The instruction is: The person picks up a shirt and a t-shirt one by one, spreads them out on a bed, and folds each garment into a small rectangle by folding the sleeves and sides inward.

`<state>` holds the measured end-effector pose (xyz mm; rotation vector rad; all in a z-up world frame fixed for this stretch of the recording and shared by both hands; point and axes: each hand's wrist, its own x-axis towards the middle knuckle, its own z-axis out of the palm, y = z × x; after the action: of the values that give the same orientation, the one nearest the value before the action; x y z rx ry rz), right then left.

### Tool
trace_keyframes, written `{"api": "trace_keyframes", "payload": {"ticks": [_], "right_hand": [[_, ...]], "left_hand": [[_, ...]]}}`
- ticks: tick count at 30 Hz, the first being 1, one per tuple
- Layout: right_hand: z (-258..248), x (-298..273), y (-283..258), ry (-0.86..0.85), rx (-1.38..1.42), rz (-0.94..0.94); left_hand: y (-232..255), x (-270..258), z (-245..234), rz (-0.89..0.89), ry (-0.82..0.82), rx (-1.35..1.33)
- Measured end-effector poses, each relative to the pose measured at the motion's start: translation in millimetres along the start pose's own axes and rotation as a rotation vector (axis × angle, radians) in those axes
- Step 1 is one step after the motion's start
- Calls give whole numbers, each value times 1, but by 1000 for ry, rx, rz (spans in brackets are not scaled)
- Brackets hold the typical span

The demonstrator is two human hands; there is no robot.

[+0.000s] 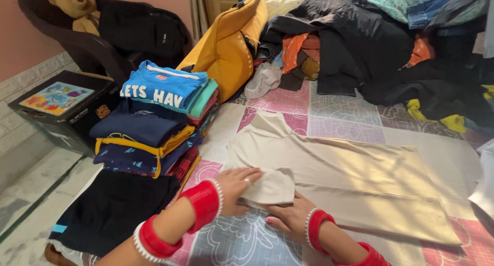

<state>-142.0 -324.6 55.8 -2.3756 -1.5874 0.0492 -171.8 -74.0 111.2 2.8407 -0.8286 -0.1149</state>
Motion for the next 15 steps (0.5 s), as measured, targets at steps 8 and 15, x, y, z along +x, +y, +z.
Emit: {"api": "trace_keyframes", "payload": {"ticks": [8,15], "right_hand": [[-20,-19,34,91,166,-330],[-61,23,98,245,230,705]], "left_hand": [[-19,-51,10,-201,-198,-3],[-10,12,68,51,546,589]]}}
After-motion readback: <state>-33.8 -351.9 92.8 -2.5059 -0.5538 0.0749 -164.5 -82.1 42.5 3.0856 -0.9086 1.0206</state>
